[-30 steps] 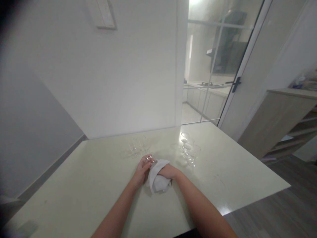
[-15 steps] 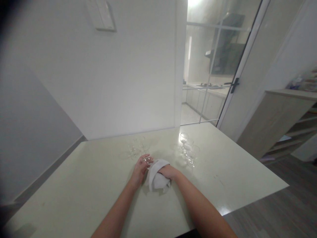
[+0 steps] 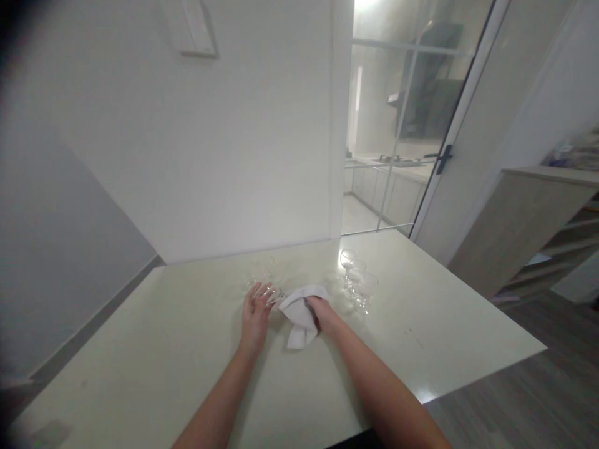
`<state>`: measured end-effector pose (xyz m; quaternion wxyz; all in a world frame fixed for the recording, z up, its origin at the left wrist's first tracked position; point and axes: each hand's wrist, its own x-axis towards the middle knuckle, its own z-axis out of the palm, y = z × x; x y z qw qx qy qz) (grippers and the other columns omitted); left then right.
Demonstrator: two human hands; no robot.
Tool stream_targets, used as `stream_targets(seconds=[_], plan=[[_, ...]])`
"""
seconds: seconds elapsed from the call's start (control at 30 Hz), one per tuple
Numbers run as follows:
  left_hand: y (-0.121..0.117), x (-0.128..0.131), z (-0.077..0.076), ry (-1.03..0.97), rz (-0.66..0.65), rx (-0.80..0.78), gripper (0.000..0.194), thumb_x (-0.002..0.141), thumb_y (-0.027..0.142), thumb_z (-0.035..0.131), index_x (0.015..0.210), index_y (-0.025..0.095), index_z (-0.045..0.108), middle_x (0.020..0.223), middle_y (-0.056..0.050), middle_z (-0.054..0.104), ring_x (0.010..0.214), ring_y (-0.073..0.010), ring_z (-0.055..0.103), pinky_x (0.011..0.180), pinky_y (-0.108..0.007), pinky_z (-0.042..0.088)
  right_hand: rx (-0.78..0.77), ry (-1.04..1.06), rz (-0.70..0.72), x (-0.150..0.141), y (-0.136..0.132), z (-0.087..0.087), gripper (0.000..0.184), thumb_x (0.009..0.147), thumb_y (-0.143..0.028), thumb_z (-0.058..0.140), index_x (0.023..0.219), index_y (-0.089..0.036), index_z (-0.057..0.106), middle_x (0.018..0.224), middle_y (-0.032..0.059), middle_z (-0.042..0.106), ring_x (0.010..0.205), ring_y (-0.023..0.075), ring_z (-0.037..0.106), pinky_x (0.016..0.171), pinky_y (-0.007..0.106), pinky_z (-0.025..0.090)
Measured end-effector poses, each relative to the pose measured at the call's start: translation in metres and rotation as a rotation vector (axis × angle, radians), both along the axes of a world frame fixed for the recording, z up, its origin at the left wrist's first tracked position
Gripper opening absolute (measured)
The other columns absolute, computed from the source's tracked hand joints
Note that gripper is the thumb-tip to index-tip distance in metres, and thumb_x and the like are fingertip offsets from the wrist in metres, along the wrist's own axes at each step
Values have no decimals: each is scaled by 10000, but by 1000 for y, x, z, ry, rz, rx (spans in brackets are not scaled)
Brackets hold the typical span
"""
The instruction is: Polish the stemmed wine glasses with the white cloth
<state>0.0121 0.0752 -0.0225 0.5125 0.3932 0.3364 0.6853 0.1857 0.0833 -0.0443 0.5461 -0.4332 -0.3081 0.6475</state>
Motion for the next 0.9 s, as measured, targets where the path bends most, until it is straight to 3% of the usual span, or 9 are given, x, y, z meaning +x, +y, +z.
stream_targets(seconds=[0.13,0.33,0.53,0.77,0.9], plan=[[-3,2,-2,236,39,155,583,782,355,715,1290,271,443,1290,-122,554,1017,-193,645,827,-314,524,57,-108,19,-1,0,-4,273,624,-319,665,857,-181,699,927,61,743,958,247,666,857,348,506],[-16,9,-7,452,-82,277,713,789,308,709,1387,283,321,1277,-145,557,936,-189,670,752,-309,548,125,-341,113,3,-3,-4,280,661,-292,594,890,-196,724,978,54,734,981,243,658,906,359,486],[-21,8,-5,520,-100,245,706,750,288,742,1348,244,369,1171,-125,622,920,-196,658,734,-296,533,213,-501,162,5,-8,8,260,687,-259,558,879,-218,728,994,41,731,1014,248,641,912,349,481],[-22,8,1,450,-69,178,683,692,304,778,1290,226,457,1076,-98,665,885,-196,642,711,-274,494,324,-558,216,3,-8,9,298,709,-266,574,965,-221,718,1035,34,717,1021,236,631,945,357,464],[-23,9,2,526,-35,205,694,711,303,758,1318,225,429,1036,-81,662,871,-184,635,695,-260,490,349,-595,205,2,-9,8,303,713,-251,567,976,-226,715,1058,30,709,1055,229,620,977,349,442]])
